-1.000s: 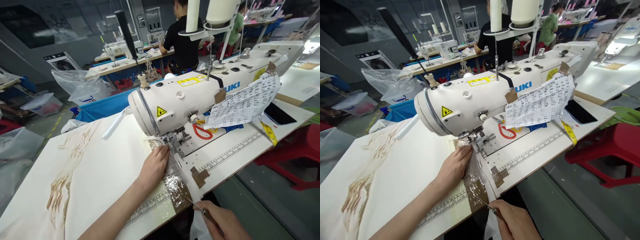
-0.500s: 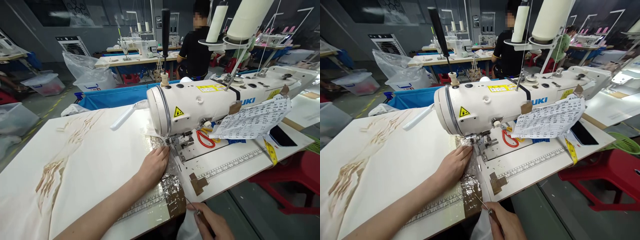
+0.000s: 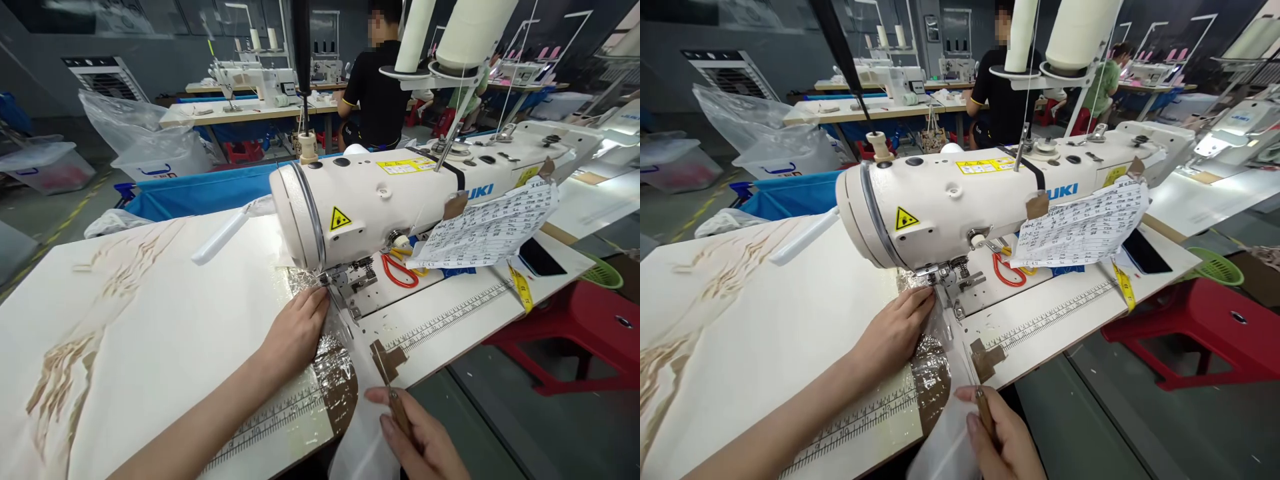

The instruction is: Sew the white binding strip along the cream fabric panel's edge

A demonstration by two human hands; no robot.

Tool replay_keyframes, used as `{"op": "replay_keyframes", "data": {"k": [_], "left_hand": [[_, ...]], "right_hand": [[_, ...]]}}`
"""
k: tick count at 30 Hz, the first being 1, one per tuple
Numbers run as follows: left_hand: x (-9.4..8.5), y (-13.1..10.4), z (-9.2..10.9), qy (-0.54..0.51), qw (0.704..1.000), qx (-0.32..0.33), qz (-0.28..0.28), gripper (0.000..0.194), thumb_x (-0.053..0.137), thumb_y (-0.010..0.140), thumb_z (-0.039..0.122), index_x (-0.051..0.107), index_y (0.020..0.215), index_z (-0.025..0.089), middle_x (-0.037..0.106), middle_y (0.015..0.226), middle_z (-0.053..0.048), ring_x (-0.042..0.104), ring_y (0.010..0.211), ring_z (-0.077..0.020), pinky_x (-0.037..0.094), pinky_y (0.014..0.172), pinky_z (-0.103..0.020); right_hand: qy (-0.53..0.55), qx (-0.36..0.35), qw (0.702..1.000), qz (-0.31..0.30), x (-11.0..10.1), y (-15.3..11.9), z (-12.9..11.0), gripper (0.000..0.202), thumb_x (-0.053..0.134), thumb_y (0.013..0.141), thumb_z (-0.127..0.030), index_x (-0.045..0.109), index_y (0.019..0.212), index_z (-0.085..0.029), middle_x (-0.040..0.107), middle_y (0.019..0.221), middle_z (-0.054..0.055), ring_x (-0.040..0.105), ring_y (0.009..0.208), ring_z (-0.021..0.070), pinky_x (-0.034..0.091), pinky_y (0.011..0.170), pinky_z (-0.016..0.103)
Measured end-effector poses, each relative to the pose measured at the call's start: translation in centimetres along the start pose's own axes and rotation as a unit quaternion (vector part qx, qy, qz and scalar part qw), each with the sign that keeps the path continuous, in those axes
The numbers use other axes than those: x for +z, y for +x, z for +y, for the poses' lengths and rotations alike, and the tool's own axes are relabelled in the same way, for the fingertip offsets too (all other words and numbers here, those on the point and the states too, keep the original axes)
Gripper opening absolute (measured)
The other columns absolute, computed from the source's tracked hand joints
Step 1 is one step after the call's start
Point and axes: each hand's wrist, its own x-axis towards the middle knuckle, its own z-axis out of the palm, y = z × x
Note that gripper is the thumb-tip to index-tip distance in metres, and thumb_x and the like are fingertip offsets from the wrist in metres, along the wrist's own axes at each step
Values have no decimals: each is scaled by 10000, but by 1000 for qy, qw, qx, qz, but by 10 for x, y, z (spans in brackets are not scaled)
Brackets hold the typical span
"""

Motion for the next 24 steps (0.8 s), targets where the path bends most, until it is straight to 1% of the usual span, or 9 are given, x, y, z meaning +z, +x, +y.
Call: {"op": "replay_keyframes", "data": {"k": [2,5,8,10,13,15,20,22,24], "left_hand": [[1,3,4,15,1000,-12,8,407,375,879,-9,592,1223,-1,590,1263,-222,541,1194,-317,579,938,-460],[1,8,5,19,999,-19,20,359,376,893,6,612,1164,2,595,1187,-220,553,1087,-311,600,859,-458],[0,10,0,-16,999,-18,45,306,384,912,25,623,1104,22,607,1054,-182,551,934,-264,606,777,-424],[-1,9,-5,-64,995,-1,71,286,391,914,16,618,1085,45,605,998,-150,542,899,-234,599,767,-384],[-1,8,-10,-115,988,26,97,276,404,909,-1,599,1088,80,611,1003,-125,546,916,-215,587,792,-359],[-1,8,-12,-118,988,30,98,271,411,911,5,590,1093,95,616,1022,-120,552,921,-217,583,790,-368],[-1,9,-9,-61,995,-1,78,307,402,891,14,593,1122,78,610,1060,-146,550,959,-271,575,754,-428],[-1,8,-9,-61,995,-9,81,317,397,890,12,595,1129,72,609,1026,-142,549,934,-263,572,745,-416],[-1,7,-9,-83,992,-1,92,312,402,895,9,591,1136,65,612,986,-131,548,890,-238,567,734,-390]], "right_hand": [[-104,-57,993,18,-6,4,-3,486,513,934,-606,660,1225,-245,685,835,53,641,811,241,505,681,269],[-181,-119,976,18,-10,12,-9,433,459,978,-533,635,1256,-252,688,845,63,650,951,272,521,828,306],[-195,-148,970,-1,-7,19,-15,413,420,1003,-488,609,1282,-248,679,784,44,650,786,238,540,795,303],[-190,-158,969,-16,-5,22,-18,403,403,1015,-463,588,1298,-244,684,787,34,631,705,215,542,743,285],[-180,-165,970,-20,-3,25,-20,376,419,1017,-439,579,1292,-241,715,1028,64,659,852,211,531,790,271],[-177,-153,972,-26,-3,27,-22,375,425,1014,-442,571,1291,-236,694,1156,77,661,952,217,523,832,276],[-183,-137,972,-47,0,39,-32,393,426,1003,-444,559,1301,-226,642,1280,99,599,1166,244,462,998,337],[-189,-137,971,-50,1,43,-36,401,424,1001,-438,553,1313,-222,625,1309,108,550,1247,254,443,1027,356],[-197,-136,970,-52,1,46,-38,405,419,1002,-434,549,1319,-218,623,1315,113,542,1257,259,438,1030,371]]}}
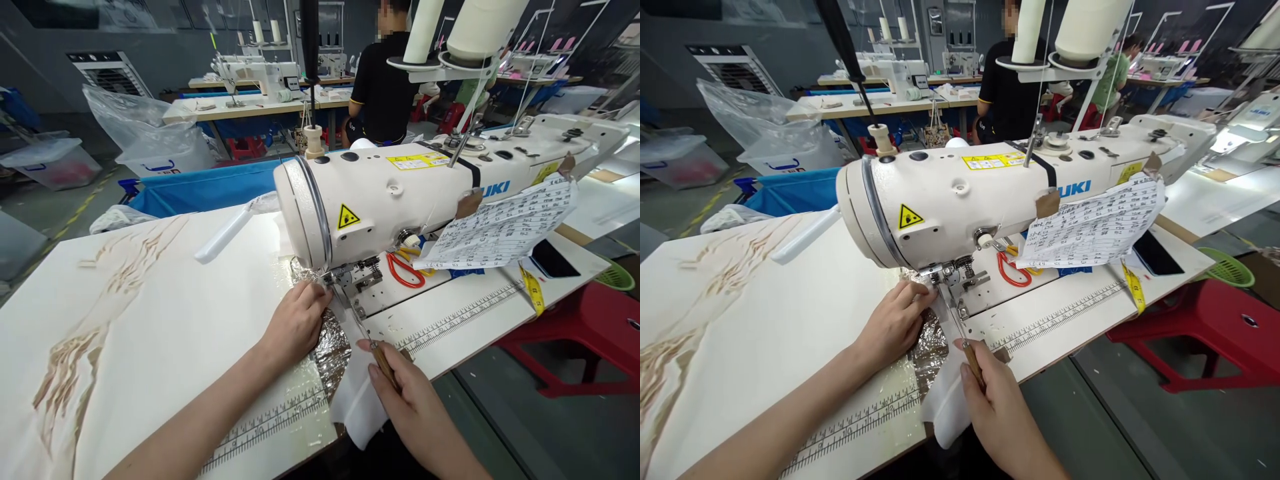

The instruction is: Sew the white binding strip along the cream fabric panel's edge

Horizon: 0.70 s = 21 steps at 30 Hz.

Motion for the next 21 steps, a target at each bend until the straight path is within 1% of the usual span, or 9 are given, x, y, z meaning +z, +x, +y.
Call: {"op": "replay_keyframes", "data": {"k": [4,8,12,13,16,21], "left_hand": [[0,-2,-3,-37,999,32,13,279,420,908,14,590,1121,76,628,992,-118,558,899,-222,553,747,-373],[1,0,-5,-13,999,31,3,246,430,927,53,603,1096,100,629,988,-113,563,878,-227,542,716,-381],[1,1,-4,-1,1000,13,-7,287,412,903,43,609,1104,99,620,1007,-127,555,895,-242,544,723,-395],[1,1,-4,-1,1000,6,-9,302,410,897,41,607,1120,96,616,1014,-131,553,902,-244,546,730,-400],[0,-2,-4,-12,1000,-5,-10,322,410,895,43,596,1152,99,613,1020,-129,551,900,-238,547,739,-403],[-1,-3,-3,-29,999,20,-8,284,413,911,57,604,1110,122,621,1013,-114,557,911,-226,544,739,-381]], "right_hand": [[-11,-2,1000,-3,-1,3,0,382,417,1004,-405,563,1300,-214,633,1298,108,566,1215,260,440,1016,382],[4,-8,1000,-17,-1,8,-4,386,425,989,-381,580,1286,-189,668,1216,110,626,1092,252,474,956,371],[6,-25,1000,-10,-1,16,-7,384,434,980,-374,588,1268,-172,658,1236,121,604,1149,257,450,995,380],[0,-28,1000,-7,-1,18,-8,378,428,982,-368,591,1265,-177,671,1202,113,615,1121,255,458,979,381],[-20,-33,999,-1,0,21,-11,366,417,982,-343,593,1260,-184,701,1032,75,654,944,233,494,872,365],[-35,-39,999,1,2,22,-14,344,427,963,-310,614,1221,-182,680,883,36,633,781,205,494,734,319]]}}
